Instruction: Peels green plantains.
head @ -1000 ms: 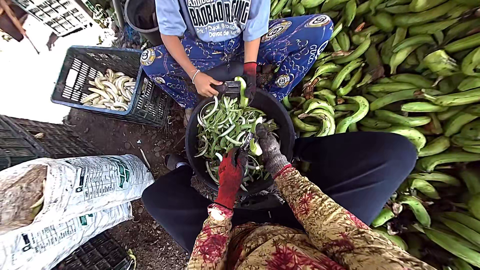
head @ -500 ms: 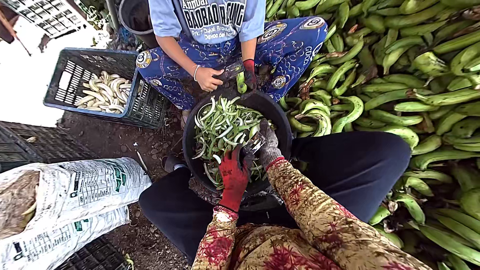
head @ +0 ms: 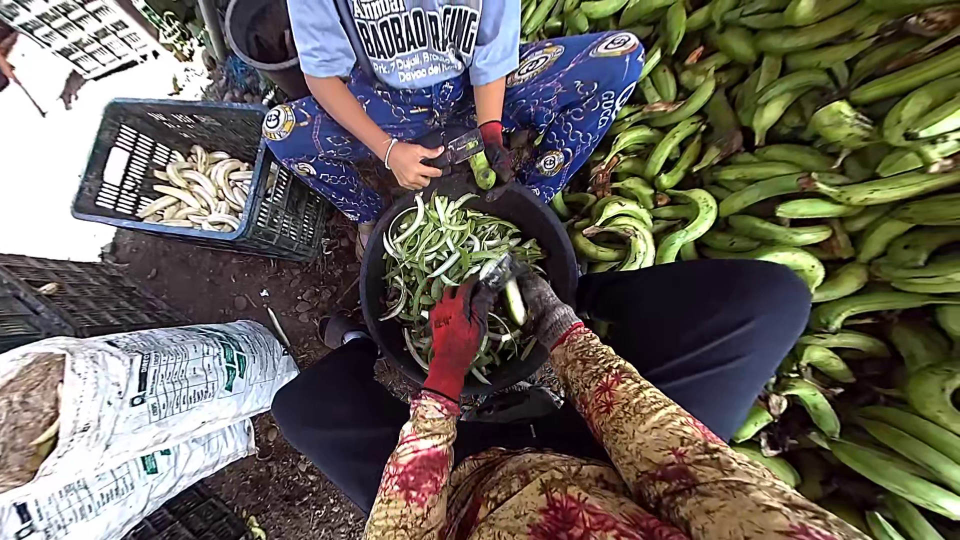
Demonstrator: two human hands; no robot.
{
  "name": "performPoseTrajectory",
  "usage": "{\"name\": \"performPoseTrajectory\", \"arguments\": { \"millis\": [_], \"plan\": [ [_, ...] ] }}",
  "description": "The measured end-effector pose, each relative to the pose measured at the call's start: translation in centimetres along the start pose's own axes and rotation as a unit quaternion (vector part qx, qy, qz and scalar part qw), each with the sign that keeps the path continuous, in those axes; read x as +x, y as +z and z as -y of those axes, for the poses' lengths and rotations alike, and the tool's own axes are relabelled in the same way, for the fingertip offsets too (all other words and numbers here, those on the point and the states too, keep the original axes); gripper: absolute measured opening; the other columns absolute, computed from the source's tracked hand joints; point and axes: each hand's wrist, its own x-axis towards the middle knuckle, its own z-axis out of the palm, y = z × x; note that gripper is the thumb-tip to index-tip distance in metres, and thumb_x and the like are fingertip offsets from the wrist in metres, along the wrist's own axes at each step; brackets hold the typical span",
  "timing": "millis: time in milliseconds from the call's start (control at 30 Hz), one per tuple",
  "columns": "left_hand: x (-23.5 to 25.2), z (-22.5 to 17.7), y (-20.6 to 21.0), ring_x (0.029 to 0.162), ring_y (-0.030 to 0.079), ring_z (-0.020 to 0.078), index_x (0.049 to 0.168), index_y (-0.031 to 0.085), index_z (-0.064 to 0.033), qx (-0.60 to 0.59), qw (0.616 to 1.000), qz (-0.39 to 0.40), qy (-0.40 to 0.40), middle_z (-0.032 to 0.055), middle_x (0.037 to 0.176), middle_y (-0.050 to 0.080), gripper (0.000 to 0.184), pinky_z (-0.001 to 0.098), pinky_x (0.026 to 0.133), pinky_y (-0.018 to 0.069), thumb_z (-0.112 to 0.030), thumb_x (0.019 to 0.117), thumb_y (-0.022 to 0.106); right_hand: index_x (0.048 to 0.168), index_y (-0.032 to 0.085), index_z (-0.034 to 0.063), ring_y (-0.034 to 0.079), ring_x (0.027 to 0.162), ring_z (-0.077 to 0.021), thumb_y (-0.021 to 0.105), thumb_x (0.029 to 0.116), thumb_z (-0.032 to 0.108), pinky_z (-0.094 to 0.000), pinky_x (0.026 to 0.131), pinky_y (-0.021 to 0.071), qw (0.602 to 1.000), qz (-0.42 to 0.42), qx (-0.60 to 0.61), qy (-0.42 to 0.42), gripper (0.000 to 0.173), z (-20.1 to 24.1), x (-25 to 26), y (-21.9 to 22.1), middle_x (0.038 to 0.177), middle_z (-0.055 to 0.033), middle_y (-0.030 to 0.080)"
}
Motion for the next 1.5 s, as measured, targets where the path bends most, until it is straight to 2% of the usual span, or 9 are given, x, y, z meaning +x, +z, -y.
{"name": "performPoseTrajectory", "arguments": {
  "millis": [233, 400, 567, 900, 1033, 1100, 1200, 1300, 1500],
  "plan": [
    [-3.7, -0.3, 1.4, 0.105, 0.067, 0.0404, 0.128, 0.072, -0.0191, 0.076, 0.986, -0.1, 0.108, 0.0161, 0.117, 0.071, 0.05, 0.0604, 0.086, 0.0506, -0.05, 0.0997, 0.046, 0.114, 0.055, 0.0126, 0.065, 0.069, -0.0127, 0.039, 0.1063, 0.046, -0.0278, 0.061, 0.058, 0.971, 0.017, 0.226, 0.079, 0.038, 1.5, 0.2, -0.3, 0.086, -0.0046, 0.063],
    [-2.7, -0.6, 1.1, 0.109, 0.065, 0.0417, 0.134, 0.068, -0.0182, 0.045, 0.997, -0.055, 0.037, 0.0183, 0.122, 0.068, 0.048, 0.0619, 0.086, 0.0501, -0.044, 0.1015, 0.046, 0.111, 0.057, 0.0118, 0.061, 0.067, -0.0138, 0.036, 0.1065, 0.052, -0.0325, 0.06, 0.0543, 0.992, -0.003, 0.119, 0.03, 0.045, -0.1, 0.3, 0.5, 0.081, -0.0035, 0.061],
    [-0.2, -0.6, 0.1, 0.109, 0.065, 0.0405, 0.142, 0.062, -0.0164, -0.004, 0.998, 0.021, -0.057, 0.0226, 0.124, 0.066, 0.042, 0.0596, 0.093, 0.0505, -0.033, 0.1067, 0.046, 0.139, 0.054, 0.0086, 0.064, 0.091, -0.0181, 0.035, 0.1116, 0.036, -0.0393, 0.082, 0.0558, 0.977, -0.028, -0.173, -0.118, 0.043, -0.8, -1.1, 1.1, 0.108, -0.0121, 0.066],
    [3.0, -0.1, 0.1, 0.117, 0.064, 0.0386, 0.14, 0.061, -0.0187, 0.012, 0.99, 0.056, -0.13, 0.0195, 0.127, 0.067, 0.045, 0.0612, 0.098, 0.0488, -0.043, 0.1099, 0.039, 0.144, 0.053, 0.0086, 0.068, 0.1, -0.0221, 0.038, 0.1093, 0.034, -0.0428, 0.088, 0.0579, 0.944, 0.061, -0.296, -0.134, 0.046, -0.6, -2.2, -0.5, 0.12, -0.015, 0.067],
    [2.4, 1.0, -0.2, 0.115, 0.065, 0.0345, 0.137, 0.063, -0.0153, -0.029, 0.995, 0.012, -0.09, 0.0165, 0.123, 0.069, 0.046, 0.0578, 0.097, 0.0501, -0.043, 0.1094, 0.039, 0.139, 0.057, 0.0119, 0.068, 0.076, -0.0206, 0.036, 0.1099, 0.035, -0.0359, 0.067, 0.0583, 0.994, 0.06, -0.087, -0.031, 0.042, -0.3, -1.1, -0.5, 0.097, -0.012, 0.071],
    [1.0, 0.5, 0.0, 0.106, 0.068, 0.0316, 0.135, 0.064, -0.016, -0.031, 0.999, 0.008, -0.031, 0.0144, 0.118, 0.07, 0.042, 0.0553, 0.09, 0.0547, -0.04, 0.1072, 0.043, 0.121, 0.058, 0.0124, 0.063, 0.061, -0.0159, 0.034, 0.1099, 0.045, -0.0302, 0.053, 0.055, 0.999, 0.031, 0.032, 0.007, 0.042, 0.1, -0.4, -0.7, 0.079, -0.0073, 0.066],
    [-1.6, -0.2, 0.2, 0.106, 0.068, 0.0335, 0.132, 0.069, -0.0172, 0.002, 0.997, 0.008, 0.078, 0.0145, 0.117, 0.071, 0.042, 0.0571, 0.088, 0.0537, -0.04, 0.1023, 0.05, 0.114, 0.059, 0.0152, 0.062, 0.069, -0.0118, 0.032, 0.1067, 0.054, -0.0297, 0.06, 0.0551, 0.988, 0.06, 0.142, 0.028, 0.047, 0.6, 0.7, -1.9, 0.082, -0.0017, 0.063],
    [-3.1, -0.1, 0.1, 0.103, 0.068, 0.038, 0.129, 0.071, -0.0183, 0.05, 0.989, -0.028, 0.14, 0.0158, 0.116, 0.071, 0.047, 0.0585, 0.084, 0.0525, -0.046, 0.1, 0.048, 0.112, 0.058, 0.011, 0.065, 0.067, -0.0106, 0.033, 0.108, 0.044, -0.0244, 0.059, 0.0566, 0.978, 0.059, 0.196, 0.046, 0.042, 1.2, 1.0, -1.8, 0.084, -0.0036, 0.065],
    [-1.5, -0.3, 0.1, 0.107, 0.067, 0.0399, 0.134, 0.067, -0.0168, 0.035, 0.999, 0.009, -0.013, 0.0201, 0.119, 0.068, 0.04, 0.0598, 0.089, 0.0516, -0.036, 0.1028, 0.051, 0.123, 0.059, 0.0106, 0.062, 0.072, -0.0132, 0.04, 0.1098, 0.038, -0.0324, 0.065, 0.0555, 0.999, -0.011, 0.023, -0.024, 0.036, -0.6, -1.0, 0.4, 0.088, -0.0046, 0.064]
  ]
}}
